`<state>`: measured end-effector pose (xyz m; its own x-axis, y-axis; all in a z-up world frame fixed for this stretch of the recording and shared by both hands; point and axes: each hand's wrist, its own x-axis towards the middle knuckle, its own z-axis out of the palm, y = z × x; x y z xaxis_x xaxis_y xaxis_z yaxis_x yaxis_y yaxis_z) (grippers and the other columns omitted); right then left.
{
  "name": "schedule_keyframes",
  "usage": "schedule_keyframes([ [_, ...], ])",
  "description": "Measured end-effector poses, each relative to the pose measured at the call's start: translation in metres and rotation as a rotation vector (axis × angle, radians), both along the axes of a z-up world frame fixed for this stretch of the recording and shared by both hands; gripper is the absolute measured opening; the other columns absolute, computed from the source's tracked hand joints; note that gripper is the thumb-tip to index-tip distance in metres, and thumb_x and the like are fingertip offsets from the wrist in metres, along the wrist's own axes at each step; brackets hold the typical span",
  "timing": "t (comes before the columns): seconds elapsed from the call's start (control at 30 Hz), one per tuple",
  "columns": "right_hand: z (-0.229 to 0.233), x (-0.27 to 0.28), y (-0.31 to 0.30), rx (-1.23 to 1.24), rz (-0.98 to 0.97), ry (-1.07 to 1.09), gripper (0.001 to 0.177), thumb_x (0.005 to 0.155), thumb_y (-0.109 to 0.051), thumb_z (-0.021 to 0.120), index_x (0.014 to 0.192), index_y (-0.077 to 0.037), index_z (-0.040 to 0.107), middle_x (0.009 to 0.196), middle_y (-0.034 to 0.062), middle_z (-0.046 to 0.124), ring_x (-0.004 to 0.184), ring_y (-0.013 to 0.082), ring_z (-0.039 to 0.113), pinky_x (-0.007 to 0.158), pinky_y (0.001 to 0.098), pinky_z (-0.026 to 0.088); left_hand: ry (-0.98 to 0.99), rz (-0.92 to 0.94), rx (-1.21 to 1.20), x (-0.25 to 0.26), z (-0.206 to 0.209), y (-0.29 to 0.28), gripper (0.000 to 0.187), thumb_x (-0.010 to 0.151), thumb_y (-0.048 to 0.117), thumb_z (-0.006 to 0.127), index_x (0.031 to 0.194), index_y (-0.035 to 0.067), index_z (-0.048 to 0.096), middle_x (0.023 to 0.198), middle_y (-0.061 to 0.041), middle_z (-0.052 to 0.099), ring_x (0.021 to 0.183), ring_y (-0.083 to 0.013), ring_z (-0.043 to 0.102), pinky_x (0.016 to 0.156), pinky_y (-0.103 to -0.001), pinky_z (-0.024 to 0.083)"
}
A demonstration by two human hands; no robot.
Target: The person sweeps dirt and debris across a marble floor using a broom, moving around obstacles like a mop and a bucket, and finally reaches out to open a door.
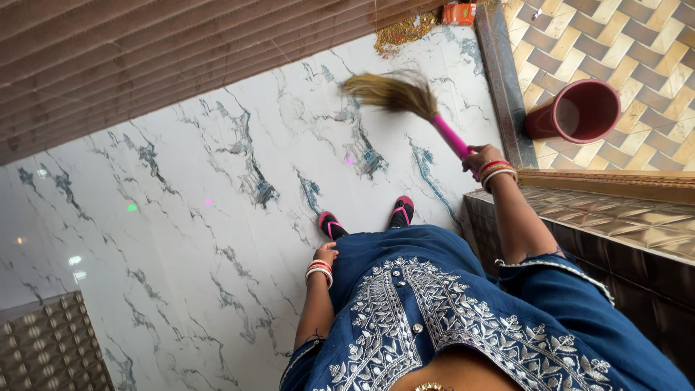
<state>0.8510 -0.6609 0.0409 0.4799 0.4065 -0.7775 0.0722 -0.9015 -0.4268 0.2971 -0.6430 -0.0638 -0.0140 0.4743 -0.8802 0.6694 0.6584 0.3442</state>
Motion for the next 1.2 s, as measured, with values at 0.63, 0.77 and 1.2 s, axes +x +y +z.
schedule_keyframes([
  [0.63, 0.197, -0.082, 0.066, 0.16, -0.309, 0.055, 0.075, 0.079, -0.01, 0.08, 0.149, -0.014, 0.053, 0.081, 0.0129, 0.073, 0.052, 0.0154, 0.063, 0.043, 0.0282, 0.052, -0.161, -0.384, 0.06, 0.098, 0.06, 0.27, 0.043, 0.09, 0.005, 0.06, 0.131, 0.015, 0.067, 0.095, -0.006, 0.075, 0.071, -0.0134, 0.067, 0.054, -0.031, 0.05],
  [0.77, 0.185, -0.116, 0.089, 0.289, -0.466, 0.168, 0.082, 0.076, -0.006, 0.077, 0.153, -0.013, 0.05, 0.077, 0.0164, 0.072, 0.047, 0.0181, 0.061, 0.038, 0.0328, 0.049, -0.182, -0.408, 0.117, 0.111, 0.066, 0.324, 0.042, 0.091, 0.009, 0.059, 0.131, 0.015, 0.066, 0.1, -0.003, 0.076, 0.075, -0.0109, 0.069, 0.056, -0.028, 0.053],
  [1.2, 0.008, -0.166, 0.05, 0.532, -1.201, 0.258, 0.038, 0.086, -0.004, 0.069, 0.119, 0.01, 0.059, 0.074, 0.0128, 0.059, 0.052, 0.0218, 0.062, 0.04, 0.0355, 0.051, -0.067, -0.699, -0.045, 0.114, 0.053, 0.38, 0.042, 0.091, 0.007, 0.06, 0.132, 0.016, 0.066, 0.1, -0.005, 0.077, 0.069, -0.0107, 0.065, 0.054, -0.029, 0.05],
])
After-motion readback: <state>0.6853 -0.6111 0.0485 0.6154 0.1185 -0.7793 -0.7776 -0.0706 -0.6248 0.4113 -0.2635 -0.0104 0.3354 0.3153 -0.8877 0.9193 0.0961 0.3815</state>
